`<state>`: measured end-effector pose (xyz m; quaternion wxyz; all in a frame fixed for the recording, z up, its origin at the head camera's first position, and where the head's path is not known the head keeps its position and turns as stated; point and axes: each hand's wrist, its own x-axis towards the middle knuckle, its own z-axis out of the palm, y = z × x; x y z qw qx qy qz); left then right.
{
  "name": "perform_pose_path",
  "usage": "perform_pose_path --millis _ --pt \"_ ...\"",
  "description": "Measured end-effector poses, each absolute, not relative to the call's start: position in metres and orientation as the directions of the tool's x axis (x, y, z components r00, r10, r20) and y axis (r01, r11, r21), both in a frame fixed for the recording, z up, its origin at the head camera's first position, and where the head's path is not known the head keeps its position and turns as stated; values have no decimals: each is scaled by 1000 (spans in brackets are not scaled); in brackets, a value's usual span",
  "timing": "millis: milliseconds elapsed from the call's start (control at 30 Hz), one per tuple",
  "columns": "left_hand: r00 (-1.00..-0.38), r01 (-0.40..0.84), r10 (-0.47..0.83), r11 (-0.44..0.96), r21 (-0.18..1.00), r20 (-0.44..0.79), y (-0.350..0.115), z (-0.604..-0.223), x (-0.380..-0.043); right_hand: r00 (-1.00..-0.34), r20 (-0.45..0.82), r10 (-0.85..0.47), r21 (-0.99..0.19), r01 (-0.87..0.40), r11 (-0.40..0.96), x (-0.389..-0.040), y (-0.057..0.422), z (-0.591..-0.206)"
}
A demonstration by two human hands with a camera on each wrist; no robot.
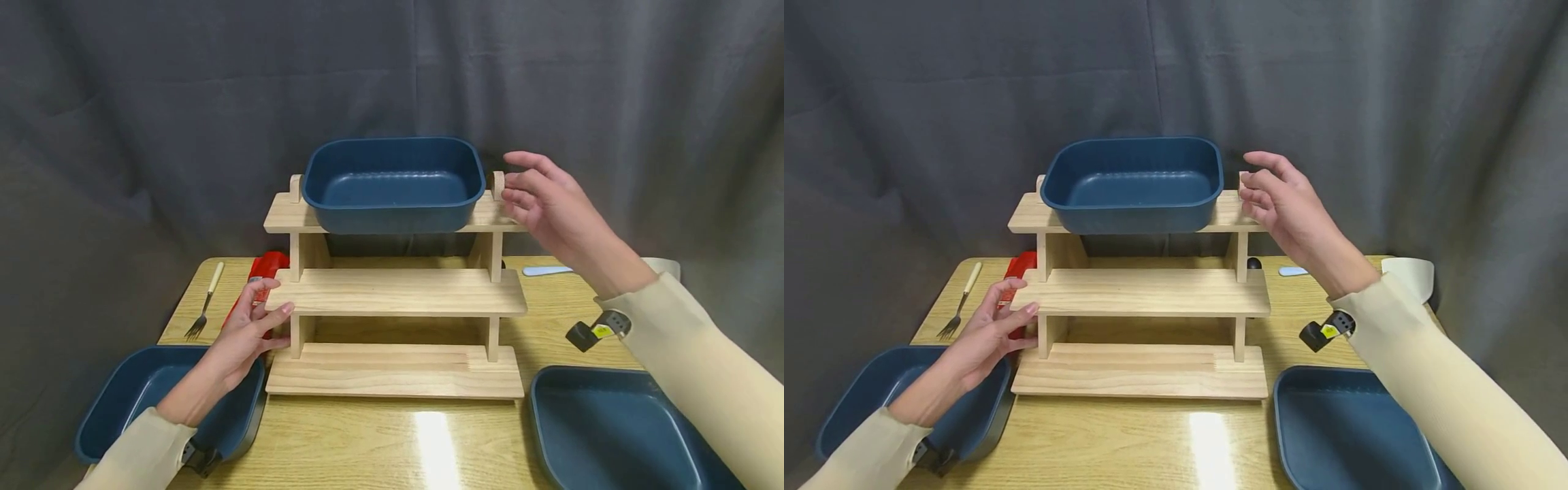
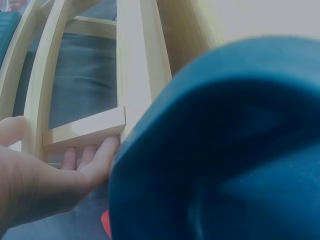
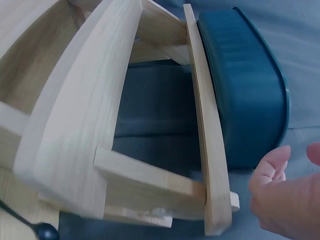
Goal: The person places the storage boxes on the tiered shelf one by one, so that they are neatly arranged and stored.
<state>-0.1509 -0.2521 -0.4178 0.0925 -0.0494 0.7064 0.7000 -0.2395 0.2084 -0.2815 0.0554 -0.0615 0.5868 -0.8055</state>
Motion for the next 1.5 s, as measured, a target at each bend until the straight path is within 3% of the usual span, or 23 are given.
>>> perform_pose_path --millis 833,1167,1500 --pt "-978 -199 58 14 980 -200 -266 -414 -145 -970 134 -201 -943 -63 -326 -177 343 -310" --pt "-977 -203 58 12 979 -203 -268 -414 -143 -947 261 -189 -921 -185 -344 -154 404 -350" --pt "-978 -201 48 8 980 -201 -269 -414 -144 -916 350 -196 -925 -305 -227 -135 455 -403"
